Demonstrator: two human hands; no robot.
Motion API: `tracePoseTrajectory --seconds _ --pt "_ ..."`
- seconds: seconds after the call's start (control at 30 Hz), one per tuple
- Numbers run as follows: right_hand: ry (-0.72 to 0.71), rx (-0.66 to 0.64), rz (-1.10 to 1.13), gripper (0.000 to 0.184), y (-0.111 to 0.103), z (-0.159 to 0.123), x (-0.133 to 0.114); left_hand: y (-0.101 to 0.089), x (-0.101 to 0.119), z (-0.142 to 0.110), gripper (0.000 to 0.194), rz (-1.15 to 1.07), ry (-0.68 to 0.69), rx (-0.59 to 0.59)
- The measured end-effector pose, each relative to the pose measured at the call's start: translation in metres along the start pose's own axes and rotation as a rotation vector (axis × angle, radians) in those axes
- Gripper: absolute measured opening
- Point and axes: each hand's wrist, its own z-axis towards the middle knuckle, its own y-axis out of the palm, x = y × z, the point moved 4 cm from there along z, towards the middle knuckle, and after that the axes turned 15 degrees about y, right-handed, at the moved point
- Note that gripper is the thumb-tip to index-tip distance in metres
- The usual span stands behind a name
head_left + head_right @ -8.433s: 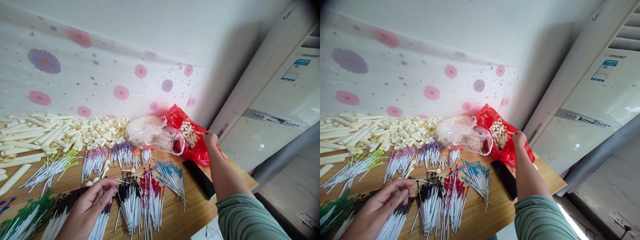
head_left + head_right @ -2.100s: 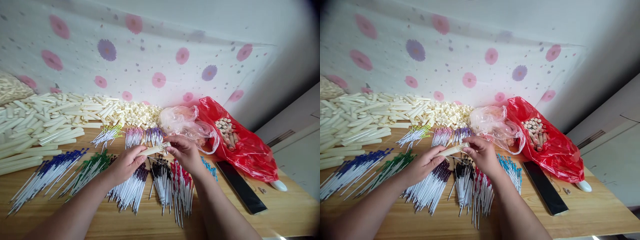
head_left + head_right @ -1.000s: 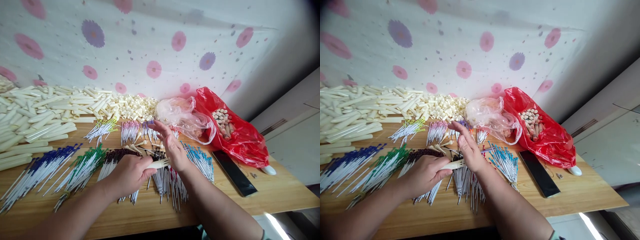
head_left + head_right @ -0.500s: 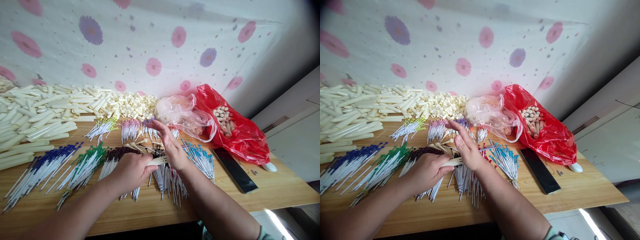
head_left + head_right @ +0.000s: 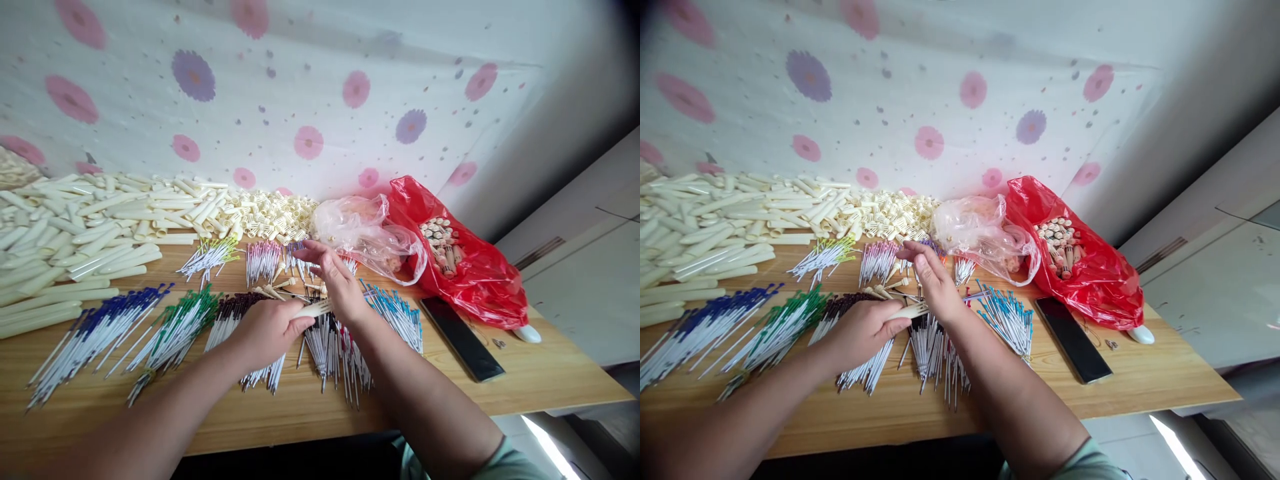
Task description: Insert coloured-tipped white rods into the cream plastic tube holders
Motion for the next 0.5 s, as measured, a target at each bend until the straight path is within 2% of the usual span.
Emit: tracePoseTrajectory --seconds 0.03,0.1,0.17,0.23,0.3,0.37,0.5 --pt "-0.036 0.032 -0.033 0.040 -0.002 0.001 -0.002 -0.004 -0.005 0.000 0.035 -0.060 -0.014 0.022" --pt "-0.203 0.039 -0.240 0.033 -0.005 0.000 -0.012 -0.012 -0.016 -0.001 0.035 -0.226 -0.083 0.118" --pt "-0.407 -0.042 -0.606 0.030 -0.001 -0.003 -0.022 -0.017 -0.025 -0.003 0.036 -0.427 -0.162 0.217" --pt "-0.529 -0.105 -0.979 0.030 0.004 -0.005 -0.024 -0.015 -0.026 -0.004 0.037 -0.615 -0.202 0.235" --pt "-0.532 -0.100 -1.248 0.026 0.008 -0.001 -0.020 -0.010 -0.021 -0.004 0.037 -0.742 -0.197 0.185" --pt "-0.491 -0.105 -1.395 0.023 0.014 0.004 -0.012 -0.007 -0.016 -0.003 0.036 -0.744 -0.158 0.143" --pt "-0.401 -0.185 -1.464 0.017 0.024 0.012 0.000 -0.009 -0.017 -0.001 0.033 -0.430 -0.079 0.139"
